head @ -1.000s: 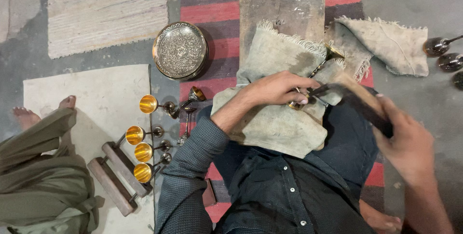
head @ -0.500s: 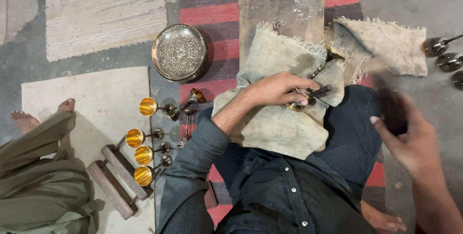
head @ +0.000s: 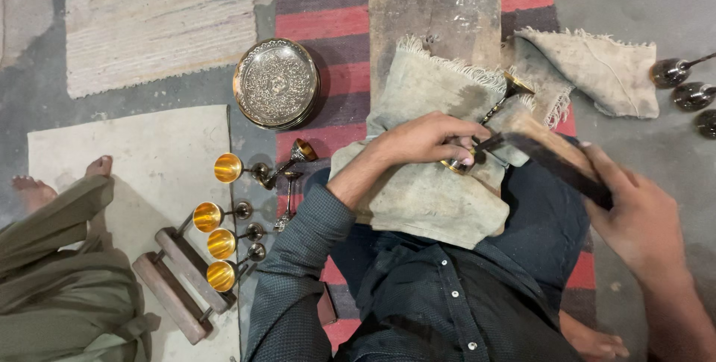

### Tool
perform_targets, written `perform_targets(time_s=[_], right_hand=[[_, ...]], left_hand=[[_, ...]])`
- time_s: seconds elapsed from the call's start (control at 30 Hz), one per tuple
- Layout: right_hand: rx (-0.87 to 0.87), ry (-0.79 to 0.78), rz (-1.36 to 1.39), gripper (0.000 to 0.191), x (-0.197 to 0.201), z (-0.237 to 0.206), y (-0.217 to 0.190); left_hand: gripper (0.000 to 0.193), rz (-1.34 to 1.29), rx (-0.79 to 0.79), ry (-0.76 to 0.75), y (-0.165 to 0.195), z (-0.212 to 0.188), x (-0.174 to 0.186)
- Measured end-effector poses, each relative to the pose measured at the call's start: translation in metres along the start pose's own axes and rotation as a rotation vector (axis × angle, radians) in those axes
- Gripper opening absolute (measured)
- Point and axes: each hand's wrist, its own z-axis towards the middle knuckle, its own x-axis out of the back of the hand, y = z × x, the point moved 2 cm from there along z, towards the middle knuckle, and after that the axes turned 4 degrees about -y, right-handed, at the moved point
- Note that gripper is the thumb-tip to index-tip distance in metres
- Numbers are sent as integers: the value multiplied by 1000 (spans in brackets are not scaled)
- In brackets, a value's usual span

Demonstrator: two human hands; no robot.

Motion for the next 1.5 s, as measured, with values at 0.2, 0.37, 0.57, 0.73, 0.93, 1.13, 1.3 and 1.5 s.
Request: perform_targets(time_s=[0.2, 0.37, 0.57, 0.73, 0.93, 1.13, 1.3, 1.5], right_hand=[[5, -17, -14, 80, 13, 4, -6], [66, 69, 196, 73, 21, 7, -8], [109, 144, 316, 56, 17, 15, 2], [131, 202, 512, 62, 18, 20, 5], [129, 159, 378, 69, 19, 25, 4], [158, 162, 448, 70, 23, 29, -1], [111, 54, 87, 76, 34, 32, -8], [161, 106, 25, 81, 40, 33, -15]], left_hand=[[50, -96, -74, -2, -1, -2, 0], [49, -63, -62, 26, -13, -3, 0], [47, -78, -156, 43, -23, -4, -2], [48, -82, -43, 55, -23, -7, -1], [45, -159, -82, 27, -22, -7, 0], [48, -168, -64, 57, -29, -7, -3], [47, -192, -24, 33, -32, -8, -3], [44, -181, -96, 63, -33, -10, -4]])
